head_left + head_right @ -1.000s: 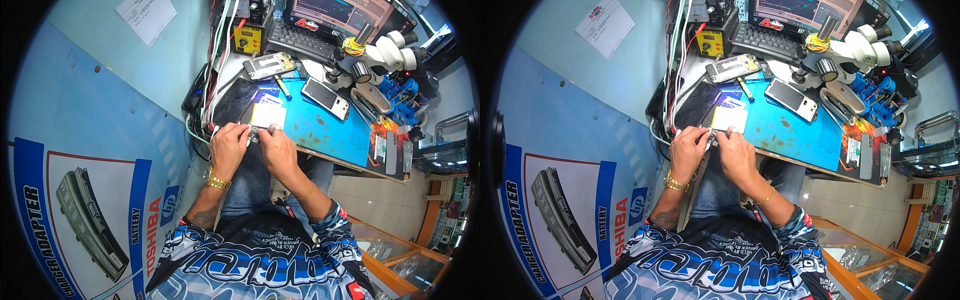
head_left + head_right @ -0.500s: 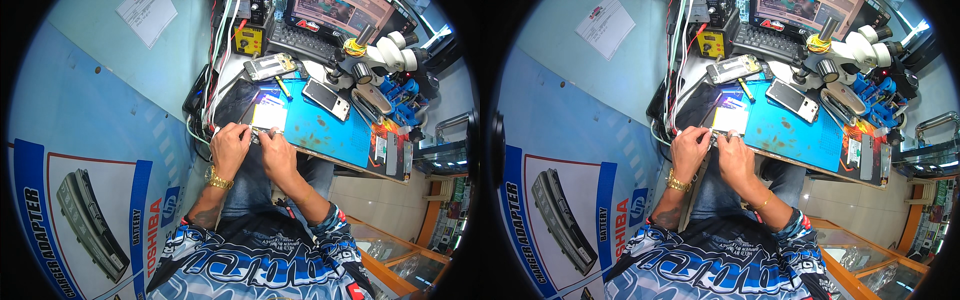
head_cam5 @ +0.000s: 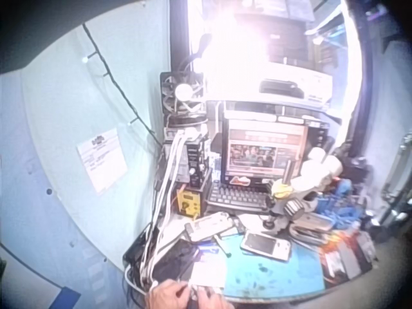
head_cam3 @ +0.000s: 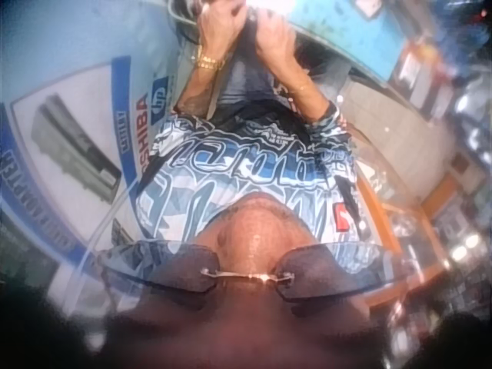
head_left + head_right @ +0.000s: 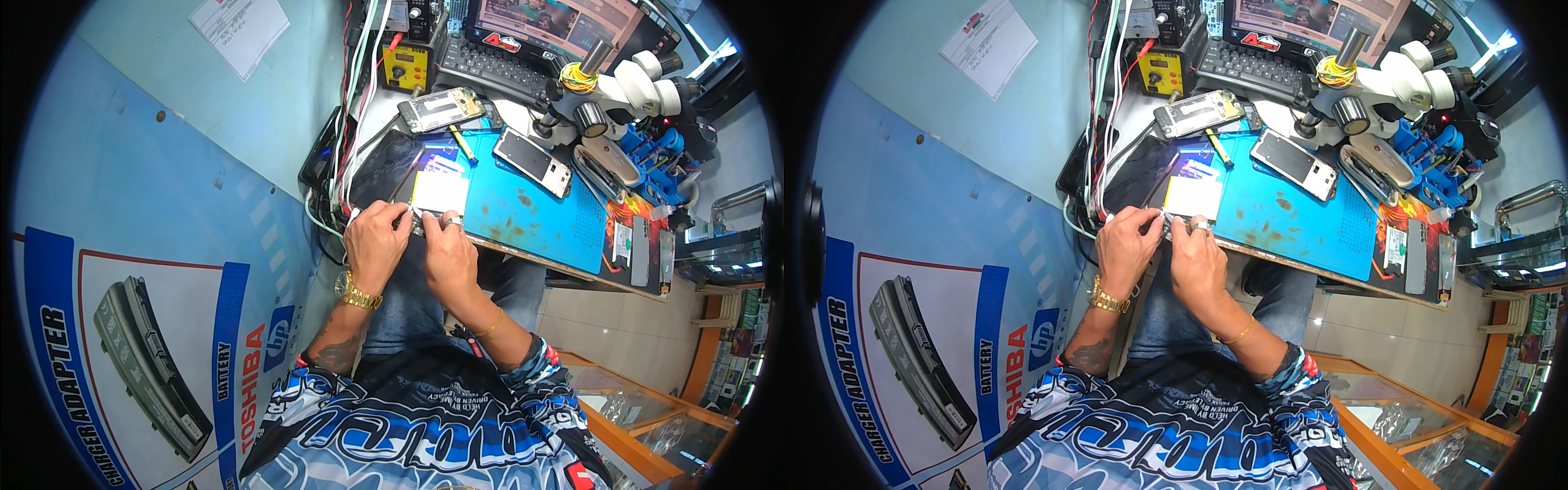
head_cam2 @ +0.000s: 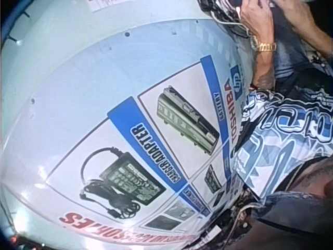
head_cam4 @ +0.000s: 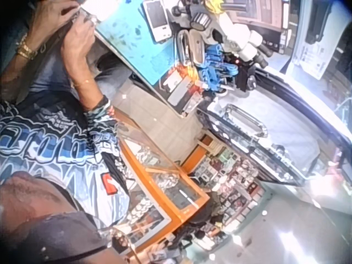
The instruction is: The person connects a battery and small flex cables to a smartphone motherboard by hand at a repair bench.
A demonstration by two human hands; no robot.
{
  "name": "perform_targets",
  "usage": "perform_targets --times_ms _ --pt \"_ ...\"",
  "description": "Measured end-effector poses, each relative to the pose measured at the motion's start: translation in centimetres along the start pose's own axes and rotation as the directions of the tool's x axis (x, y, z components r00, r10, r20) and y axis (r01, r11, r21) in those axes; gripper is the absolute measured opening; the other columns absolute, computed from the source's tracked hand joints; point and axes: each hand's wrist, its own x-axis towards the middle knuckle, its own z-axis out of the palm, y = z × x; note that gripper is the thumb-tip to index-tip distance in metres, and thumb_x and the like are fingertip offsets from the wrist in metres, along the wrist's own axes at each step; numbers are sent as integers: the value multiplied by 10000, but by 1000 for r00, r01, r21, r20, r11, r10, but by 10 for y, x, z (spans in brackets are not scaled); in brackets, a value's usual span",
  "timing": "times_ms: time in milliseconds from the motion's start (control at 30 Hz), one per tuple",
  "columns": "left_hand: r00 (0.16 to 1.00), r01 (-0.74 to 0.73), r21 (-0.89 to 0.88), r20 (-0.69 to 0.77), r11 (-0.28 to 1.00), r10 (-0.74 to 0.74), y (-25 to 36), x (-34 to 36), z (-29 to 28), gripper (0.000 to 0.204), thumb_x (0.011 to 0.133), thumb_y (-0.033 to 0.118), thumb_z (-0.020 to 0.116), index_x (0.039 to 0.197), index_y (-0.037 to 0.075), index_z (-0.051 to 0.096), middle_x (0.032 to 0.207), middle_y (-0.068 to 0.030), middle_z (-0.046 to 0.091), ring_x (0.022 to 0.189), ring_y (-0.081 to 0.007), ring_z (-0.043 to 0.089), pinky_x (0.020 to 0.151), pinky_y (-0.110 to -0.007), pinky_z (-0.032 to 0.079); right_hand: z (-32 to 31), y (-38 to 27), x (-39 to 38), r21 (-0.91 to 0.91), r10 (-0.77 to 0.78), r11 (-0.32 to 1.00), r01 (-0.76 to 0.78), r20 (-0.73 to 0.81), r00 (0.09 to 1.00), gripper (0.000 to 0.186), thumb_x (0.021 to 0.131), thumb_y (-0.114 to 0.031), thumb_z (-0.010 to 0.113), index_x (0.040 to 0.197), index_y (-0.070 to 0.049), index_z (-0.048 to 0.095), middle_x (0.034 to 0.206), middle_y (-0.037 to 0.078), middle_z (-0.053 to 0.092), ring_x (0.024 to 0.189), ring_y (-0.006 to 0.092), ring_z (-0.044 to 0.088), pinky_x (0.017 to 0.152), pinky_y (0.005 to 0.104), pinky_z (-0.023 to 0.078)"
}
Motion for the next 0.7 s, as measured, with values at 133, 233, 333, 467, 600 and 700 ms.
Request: perform_targets --times_ms 133,233,333,467,600,700 --pt "1000 -17 -2 -25 1000 16 -1 -1 1 156 908 196 804 993 67 826 918 -97 768 721 -309 726 672 -407 559 -5 -1 -2 -4 10 1000 -9 42 999 309 917 -26 655 1225 -12 646 1146 231 622 994 411 709 784 496 601" --pt "1000 -10 -8 -28 1000 10 -1 -2 1 145 918 186 794 989 62 821 919 -106 762 762 -331 727 690 -425 562 -15 -2 -1 -21 10 1000 -8 95 995 304 910 -21 657 1214 -9 653 1146 236 628 984 413 710 783 496 600" --pt "999 1 4 -33 1000 -1 1 -3 1 139 928 182 783 978 55 809 918 -118 744 815 -357 726 712 -451 566 -18 0 0 -22 8 1000 -6 91 996 311 902 -8 656 1212 -1 652 1156 246 632 982 421 708 788 498 598" --pt "1000 16 26 -16 1000 -16 3 -3 2 143 936 191 780 971 53 798 906 -123 727 808 -366 717 710 -462 561 -17 2 0 -23 2 1000 1 122 993 319 897 3 655 1216 7 647 1161 254 631 992 424 706 797 500 596" --pt "1000 -8 29 -28 1000 9 1 -4 2 141 952 195 764 963 55 778 903 -125 718 808 -375 710 708 -472 555 -12 1 -1 -3 8 1000 -8 82 997 339 896 6 657 1235 5 645 1164 251 629 987 419 708 803 498 595" --pt "999 45 0 13 999 -45 0 -4 2 136 962 193 753 956 58 767 903 -126 714 807 -380 706 706 -480 550 -10 0 -2 2 13 1000 -13 58 998 382 892 11 661 1273 -1 635 1166 244 622 987 417 708 806 495 595"
